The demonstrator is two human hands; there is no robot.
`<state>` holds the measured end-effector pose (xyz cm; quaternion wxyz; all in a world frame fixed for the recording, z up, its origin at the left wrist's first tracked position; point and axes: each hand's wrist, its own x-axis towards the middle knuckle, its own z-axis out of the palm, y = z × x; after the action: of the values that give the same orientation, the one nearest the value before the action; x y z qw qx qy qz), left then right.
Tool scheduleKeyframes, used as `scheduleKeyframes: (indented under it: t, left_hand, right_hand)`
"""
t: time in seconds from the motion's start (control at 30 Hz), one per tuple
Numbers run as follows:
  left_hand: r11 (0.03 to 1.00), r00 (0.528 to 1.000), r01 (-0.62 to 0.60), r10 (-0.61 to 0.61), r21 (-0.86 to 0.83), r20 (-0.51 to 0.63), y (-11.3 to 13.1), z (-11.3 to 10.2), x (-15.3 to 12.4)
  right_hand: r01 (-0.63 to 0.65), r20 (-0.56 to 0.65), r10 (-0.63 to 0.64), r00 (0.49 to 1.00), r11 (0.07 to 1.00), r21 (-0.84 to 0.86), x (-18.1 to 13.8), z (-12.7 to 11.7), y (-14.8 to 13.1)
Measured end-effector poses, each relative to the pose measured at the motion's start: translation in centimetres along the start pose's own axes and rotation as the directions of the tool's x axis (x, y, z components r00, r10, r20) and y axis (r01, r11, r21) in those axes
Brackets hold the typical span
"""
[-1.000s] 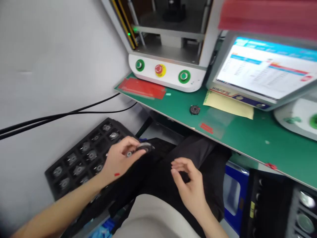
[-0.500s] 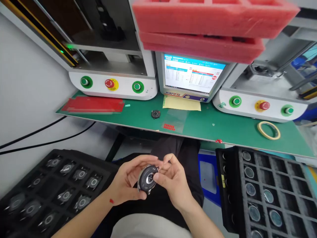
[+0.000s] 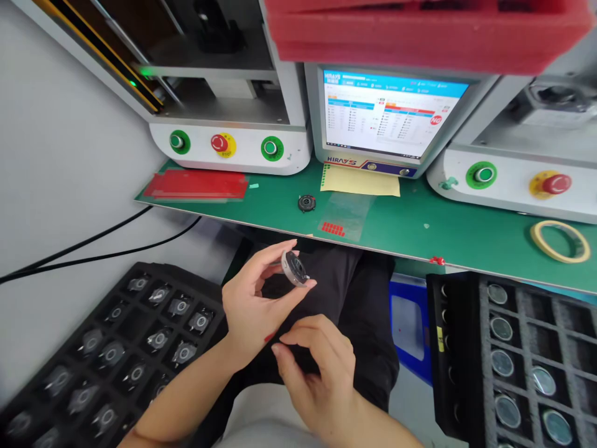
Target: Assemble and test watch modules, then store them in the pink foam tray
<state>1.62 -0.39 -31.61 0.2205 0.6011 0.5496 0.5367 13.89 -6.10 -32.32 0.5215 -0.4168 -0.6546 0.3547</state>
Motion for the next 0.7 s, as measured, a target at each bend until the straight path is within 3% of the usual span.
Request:
scheduleKeyframes:
  t: [0.4, 0.53, 0.7]
  left_hand:
    - [0.946, 0.958, -0.248, 0.271, 0.207, -0.096, -0.4, 0.5, 0.2]
    - [0.951, 0.964, -0.243, 0.259, 0.192, -0.063, -0.3, 0.6, 0.0]
    - [0.959, 0.971, -0.233, 0.239, 0.160, -0.017, 0.0, 0.5, -0.2]
  right_hand:
    - [-0.110, -0.075, 0.117, 0.990, 0.990, 0.091, 0.6, 0.8, -0.1]
    - [-0.223, -0.004, 0.228, 0.974, 0.956, 0.192, 0.9, 0.4, 0.4]
    - [-0.263, 0.130, 0.239, 0.962, 0.940, 0.218, 1.1, -0.5, 0.9]
